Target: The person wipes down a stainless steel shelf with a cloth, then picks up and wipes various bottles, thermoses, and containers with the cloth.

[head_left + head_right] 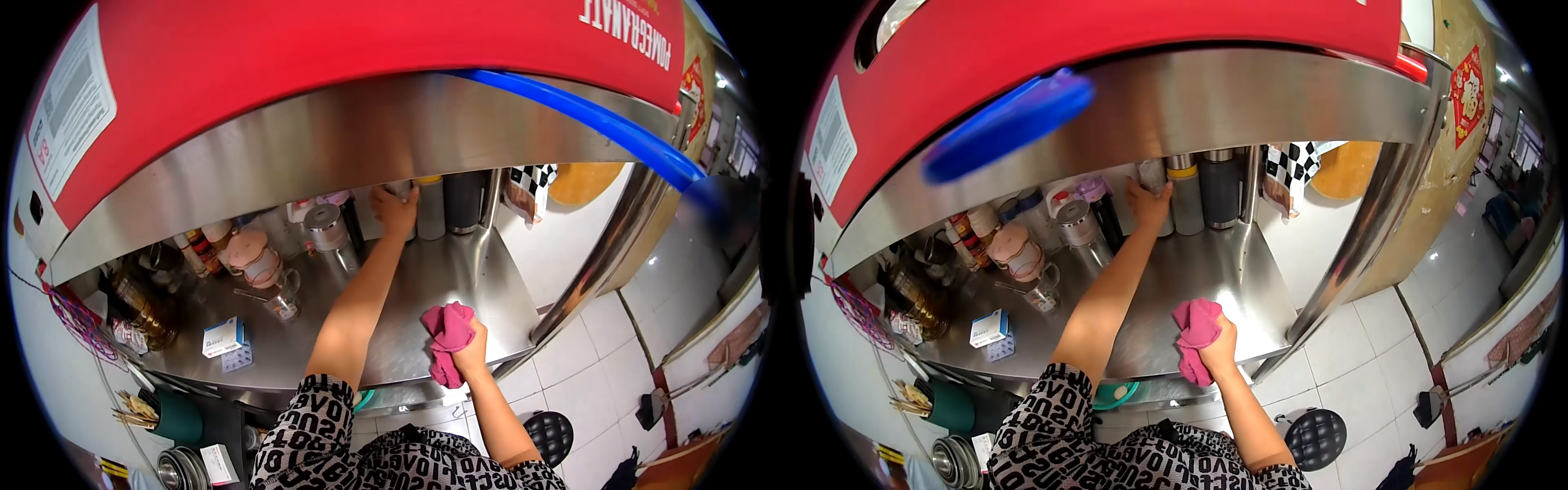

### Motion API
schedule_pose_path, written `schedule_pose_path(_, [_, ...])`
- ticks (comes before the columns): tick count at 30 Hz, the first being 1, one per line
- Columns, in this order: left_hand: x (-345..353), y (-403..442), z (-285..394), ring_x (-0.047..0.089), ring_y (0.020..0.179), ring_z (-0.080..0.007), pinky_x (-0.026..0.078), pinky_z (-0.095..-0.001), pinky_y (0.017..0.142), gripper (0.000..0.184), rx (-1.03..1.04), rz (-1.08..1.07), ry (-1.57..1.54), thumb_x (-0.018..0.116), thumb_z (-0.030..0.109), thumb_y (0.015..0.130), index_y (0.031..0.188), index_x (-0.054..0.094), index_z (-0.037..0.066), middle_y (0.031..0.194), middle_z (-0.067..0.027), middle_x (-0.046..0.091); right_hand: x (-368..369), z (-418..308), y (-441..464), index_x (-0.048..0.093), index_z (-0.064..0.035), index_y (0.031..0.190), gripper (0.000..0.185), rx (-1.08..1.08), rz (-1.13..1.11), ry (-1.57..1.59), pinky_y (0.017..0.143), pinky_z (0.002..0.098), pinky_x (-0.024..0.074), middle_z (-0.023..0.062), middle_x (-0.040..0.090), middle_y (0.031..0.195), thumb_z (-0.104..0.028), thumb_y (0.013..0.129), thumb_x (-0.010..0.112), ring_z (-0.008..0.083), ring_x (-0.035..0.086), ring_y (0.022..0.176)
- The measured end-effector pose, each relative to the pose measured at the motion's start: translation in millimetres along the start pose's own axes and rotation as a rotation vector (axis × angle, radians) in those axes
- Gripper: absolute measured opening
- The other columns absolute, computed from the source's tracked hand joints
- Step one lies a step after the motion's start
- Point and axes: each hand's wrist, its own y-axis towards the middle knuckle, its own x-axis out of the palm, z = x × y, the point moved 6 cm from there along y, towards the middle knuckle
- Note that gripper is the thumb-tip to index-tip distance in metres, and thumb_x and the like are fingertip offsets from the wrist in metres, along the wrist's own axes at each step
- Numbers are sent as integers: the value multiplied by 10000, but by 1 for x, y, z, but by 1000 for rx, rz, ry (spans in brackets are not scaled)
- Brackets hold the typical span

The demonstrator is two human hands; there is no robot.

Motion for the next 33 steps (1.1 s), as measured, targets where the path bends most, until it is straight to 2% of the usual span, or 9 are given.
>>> schedule_pose_path(8, [-113,-116,81,269,1330,-440,225,-561,1099,872,675,119,-82,777,224,786,1446,262,-18,1452,-286,273,-3,-8,-4,673,12,1064,285,61,10,148,774,295,512,94,720,889,-177,852,702,142,650,831])
schedule_pose_path(10, [-158,-118,76,249,1337,-442,229,-531,1107,883,810,438,-76,788,228,781,1443,261,-28,1445,-271,281,-1,-8,-5,674,10,1058,264,68,4,169,769,296,509,70,709,883,-172,867,686,128,629,824])
schedule_pose_path(14, [-199,-74,53,252,1343,-433,210,-541,1113,938,452,570,-125,833,245,747,1438,264,-37,1440,-247,294,-1,-6,-3,666,13,1055,255,8,1,108,776,297,502,53,702,886,-176,883,676,121,616,835])
schedule_pose_path(16, [-194,-54,22,280,1379,-371,261,-473,1130,1051,308,461,15,882,296,719,1455,218,-50,1467,-280,273,-2,-9,-3,660,16,1054,262,-21,6,127,795,289,493,55,697,899,-186,888,673,115,607,855])
schedule_pose_path(17, [-194,-46,8,459,1255,-367,351,-456,1059,975,294,395,-183,892,252,682,1400,313,-63,1370,-250,436,-2,-8,-3,656,17,1053,269,27,8,149,798,282,486,45,685,905,-204,901,670,107,592,858])
schedule_pose_path(20, [-197,-43,-6,582,1130,-335,456,-396,969,925,21,81,-255,889,259,680,1369,363,-66,1248,-237,565,-2,-3,-3,656,16,1046,267,29,19,159,787,277,481,22,671,896,-219,918,663,102,578,847])
schedule_pose_path(24, [-212,-57,-4,631,1061,-316,492,-389,923,879,-43,-102,-212,893,265,662,1329,413,-49,1160,-213,626,-3,1,-4,652,-4,1064,227,8,-16,200,802,274,473,6,647,951,-187,931,635,102,563,879])
schedule_pose_path(30, [-243,-150,40,619,1055,-356,502,-418,888,807,456,-185,-169,909,223,600,1266,495,29,1183,-191,618,20,-65,-23,633,5,1120,248,-61,-22,343,644,235,470,29,681,929,-174,948,635,67,567,685])
schedule_pose_path(33, [-254,-175,53,608,1059,-357,503,-419,880,792,684,-234,-197,909,193,598,1263,503,48,1200,-188,604,46,-155,-37,597,6,1193,430,-523,-142,44,922,344,482,149,592,1255,-195,836,726,254,608,1041])
